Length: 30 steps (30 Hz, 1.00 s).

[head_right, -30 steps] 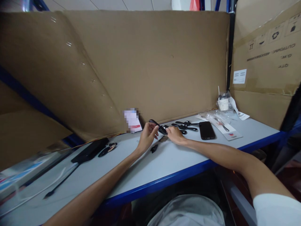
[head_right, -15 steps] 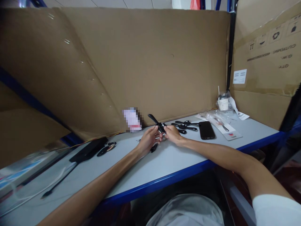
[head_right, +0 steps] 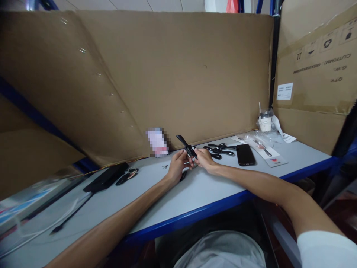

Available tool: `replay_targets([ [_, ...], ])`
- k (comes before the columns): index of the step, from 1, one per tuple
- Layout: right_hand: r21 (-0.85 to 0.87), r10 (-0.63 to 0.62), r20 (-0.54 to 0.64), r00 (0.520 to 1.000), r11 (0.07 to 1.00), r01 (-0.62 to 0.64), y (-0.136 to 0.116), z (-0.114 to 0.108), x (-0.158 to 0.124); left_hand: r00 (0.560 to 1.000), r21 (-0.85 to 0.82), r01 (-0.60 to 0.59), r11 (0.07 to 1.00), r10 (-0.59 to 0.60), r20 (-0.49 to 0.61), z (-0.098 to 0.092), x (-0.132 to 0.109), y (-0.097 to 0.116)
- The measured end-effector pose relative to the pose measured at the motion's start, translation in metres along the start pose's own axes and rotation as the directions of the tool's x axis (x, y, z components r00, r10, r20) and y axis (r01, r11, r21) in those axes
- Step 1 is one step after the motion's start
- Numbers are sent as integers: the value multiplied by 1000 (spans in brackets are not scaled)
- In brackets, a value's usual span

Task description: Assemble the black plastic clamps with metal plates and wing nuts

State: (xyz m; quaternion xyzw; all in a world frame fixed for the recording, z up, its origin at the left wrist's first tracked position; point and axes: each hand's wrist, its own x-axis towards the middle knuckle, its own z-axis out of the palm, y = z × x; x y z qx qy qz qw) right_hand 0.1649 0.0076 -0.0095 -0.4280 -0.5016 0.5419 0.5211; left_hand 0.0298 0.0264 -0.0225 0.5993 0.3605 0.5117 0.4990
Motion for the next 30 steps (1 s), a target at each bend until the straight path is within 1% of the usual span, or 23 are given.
replay_targets([
  [3, 24, 19, 50, 999, 1000, -20, -5, 1, -2, 997, -4, -28, 1000, 28, -67, 2, 0, -1],
  [5, 43, 15, 87, 996, 999, -19, -8, 1, -4, 995, -9, -34, 999, 33, -93, 3, -1, -1],
  [9, 53, 18, 121, 992, 998, -25, -9, 0, -6, 995, -38, -37, 999, 33, -92, 2, -2, 0],
  [11, 43, 15, 110, 994, 999, -20, -7, -1, -4, 999, -82, -14, 997, 10, -53, 3, -3, 2],
  [14, 30, -7, 83, 997, 1000, 4, -2, -4, -2, 990, -113, 95, 989, -82, 111, 5, -6, 5],
  [16, 19, -11, 91, 996, 1000, 9, -1, -7, -1, 977, -84, 121, 989, -104, 189, 6, -7, 6],
  [17, 13, -10, 100, 995, 1000, 9, -1, -8, -1, 975, -66, 110, 992, -95, 200, 6, -7, 6],
  [22, 10, 8, 127, 992, 1000, -10, -2, -8, -4, 981, -2, 47, 999, -46, 188, 1, -5, 4],
  [27, 16, -15, 147, 989, 1000, 13, -2, -7, -4, 985, -1, 33, 999, -32, 167, -1, -3, 4],
  [30, 17, -20, 159, 987, 1000, 18, -3, -8, -4, 989, 4, 3, 1000, -4, 151, 0, -5, 6],
])
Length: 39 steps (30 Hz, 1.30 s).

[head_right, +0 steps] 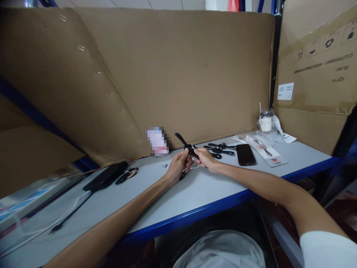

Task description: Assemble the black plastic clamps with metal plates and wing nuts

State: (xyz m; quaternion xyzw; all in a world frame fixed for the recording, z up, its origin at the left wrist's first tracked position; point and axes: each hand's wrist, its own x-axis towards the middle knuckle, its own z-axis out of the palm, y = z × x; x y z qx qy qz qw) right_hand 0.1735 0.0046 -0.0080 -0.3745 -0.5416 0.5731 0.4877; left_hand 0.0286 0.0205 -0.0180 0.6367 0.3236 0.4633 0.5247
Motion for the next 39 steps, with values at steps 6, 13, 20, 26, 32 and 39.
replay_targets([
  [6, 62, 15, 71, 997, 998, -19, 2, -3, 3, 999, 20, -30, 999, 31, -36, 2, -2, 4],
  [13, 105, 18, 90, 996, 994, -27, 1, -3, 3, 999, -3, -29, 1000, 29, -33, 2, -2, 4],
  [20, -14, -4, 0, 1000, 1000, 4, 6, -4, 7, 999, 117, -6, 993, 12, -53, -2, 1, 0],
  [26, -608, -267, -138, 954, 783, 131, 18, -11, 18, 951, 836, -89, 542, 295, -91, -13, 0, 10],
  [32, -860, -288, -37, 957, 497, 116, 22, -11, 11, 995, 984, -69, 165, 88, 55, -7, -5, 16],
  [39, -868, -278, -40, 960, 486, 105, 24, -13, 14, 996, 988, -18, 154, 91, 4, -12, -3, 14],
])
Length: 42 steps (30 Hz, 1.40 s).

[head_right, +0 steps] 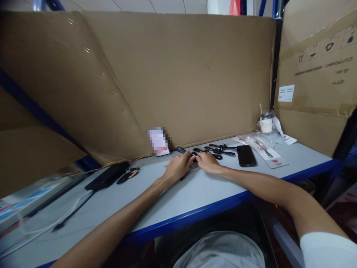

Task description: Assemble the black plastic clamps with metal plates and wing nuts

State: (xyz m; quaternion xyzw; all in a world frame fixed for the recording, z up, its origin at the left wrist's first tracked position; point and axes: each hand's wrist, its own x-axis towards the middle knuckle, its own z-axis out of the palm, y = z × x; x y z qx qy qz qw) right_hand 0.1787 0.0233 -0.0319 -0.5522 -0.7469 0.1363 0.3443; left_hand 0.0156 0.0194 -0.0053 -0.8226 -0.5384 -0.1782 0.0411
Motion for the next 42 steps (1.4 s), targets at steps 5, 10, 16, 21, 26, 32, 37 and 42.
replay_targets([
  [5, -36, 1, 44, 999, 999, 1, 0, -2, 0, 998, -14, -56, 998, 56, 17, 2, 1, -5],
  [10, -52, -13, 35, 999, 999, 14, 1, 0, 0, 998, -24, -52, 998, 52, 21, 2, 2, -6],
  [16, -63, -24, 11, 1000, 998, 24, 1, 1, 0, 998, -1, -51, 999, 51, 31, 5, 2, -7],
  [21, -173, 12, 65, 998, 985, -1, -5, -3, -4, 997, -79, -37, 996, 42, 71, 7, 5, -4],
  [26, -266, 39, 126, 991, 964, -4, -7, -4, -5, 994, -49, -30, 998, 35, 103, 3, 3, 0],
  [32, -281, 19, 145, 989, 960, 22, -4, -1, -2, 992, 27, -12, 1000, 9, 123, 0, 1, 2],
  [37, -266, 21, 143, 989, 964, 18, -6, -2, -3, 995, 53, -26, 998, 20, 100, -1, -1, 3],
  [42, -255, 21, 149, 989, 967, 18, -8, -4, -4, 995, 36, -19, 999, 16, 95, -4, 0, 4],
])
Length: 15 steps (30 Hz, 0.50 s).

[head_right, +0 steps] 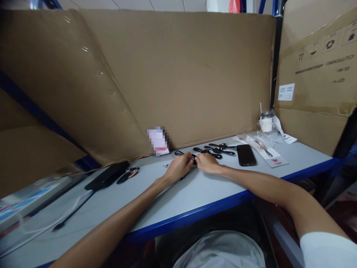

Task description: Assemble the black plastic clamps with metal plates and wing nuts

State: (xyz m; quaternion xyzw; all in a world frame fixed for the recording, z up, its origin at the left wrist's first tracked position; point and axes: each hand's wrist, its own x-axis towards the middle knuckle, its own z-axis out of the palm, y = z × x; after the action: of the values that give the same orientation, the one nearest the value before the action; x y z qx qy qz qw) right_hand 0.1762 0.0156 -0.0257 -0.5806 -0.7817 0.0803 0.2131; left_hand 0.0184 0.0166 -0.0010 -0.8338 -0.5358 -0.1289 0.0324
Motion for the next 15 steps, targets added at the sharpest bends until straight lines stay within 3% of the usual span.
replay_targets([
  [7, 41, 13, -2, 1000, 999, -13, 0, 0, 0, 1000, 12, -1, 1000, 1, 8, 3, 1, -4],
  [10, 134, 36, -16, 999, 990, -34, 1, -1, 2, 1000, 5, 8, 1000, -8, -17, 5, 0, -3],
  [12, 253, 58, -16, 998, 966, -53, 2, -2, 3, 995, -43, 32, 999, -36, -89, 4, 0, -4],
  [15, 448, 94, -5, 996, 890, -82, 2, -4, 5, 943, -40, 15, 999, -28, -333, -1, 2, -9],
])
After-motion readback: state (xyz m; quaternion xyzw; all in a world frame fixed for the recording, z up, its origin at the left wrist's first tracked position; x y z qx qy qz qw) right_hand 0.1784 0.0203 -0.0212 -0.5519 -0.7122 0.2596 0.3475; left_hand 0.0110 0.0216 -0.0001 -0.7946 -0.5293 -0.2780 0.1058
